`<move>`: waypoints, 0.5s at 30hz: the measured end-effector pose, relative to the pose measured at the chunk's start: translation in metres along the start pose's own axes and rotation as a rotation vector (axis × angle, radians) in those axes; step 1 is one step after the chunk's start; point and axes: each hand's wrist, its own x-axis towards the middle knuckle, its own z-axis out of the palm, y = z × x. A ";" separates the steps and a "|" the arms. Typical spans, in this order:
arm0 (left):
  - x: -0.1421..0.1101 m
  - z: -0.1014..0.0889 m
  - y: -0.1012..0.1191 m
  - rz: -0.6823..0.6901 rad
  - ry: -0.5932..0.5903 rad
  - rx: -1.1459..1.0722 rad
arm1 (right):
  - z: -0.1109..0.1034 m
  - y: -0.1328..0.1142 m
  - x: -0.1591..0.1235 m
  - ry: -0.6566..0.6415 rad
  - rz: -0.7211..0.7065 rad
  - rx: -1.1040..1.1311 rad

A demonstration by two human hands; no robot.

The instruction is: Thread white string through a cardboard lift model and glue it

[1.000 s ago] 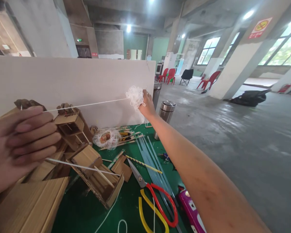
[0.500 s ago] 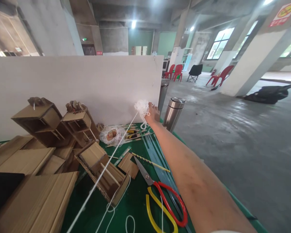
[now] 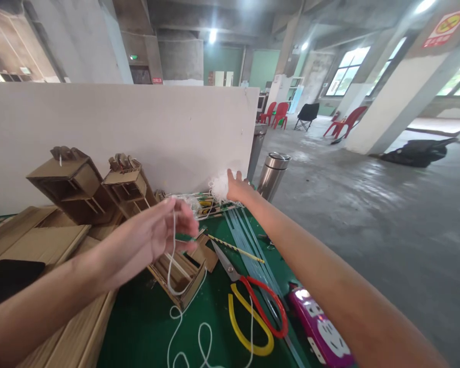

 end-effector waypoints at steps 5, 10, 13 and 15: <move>0.039 0.009 0.036 0.204 0.102 -0.190 | -0.025 -0.004 -0.101 -0.087 -0.267 0.106; 0.059 0.039 0.052 0.260 0.010 -0.223 | -0.010 -0.010 -0.185 -0.328 -0.551 0.312; 0.065 0.066 0.050 0.241 -0.022 -0.262 | 0.010 -0.017 -0.200 -0.342 -0.589 0.411; 0.066 0.084 0.046 0.200 -0.041 -0.301 | 0.019 -0.021 -0.204 -0.339 -0.575 0.475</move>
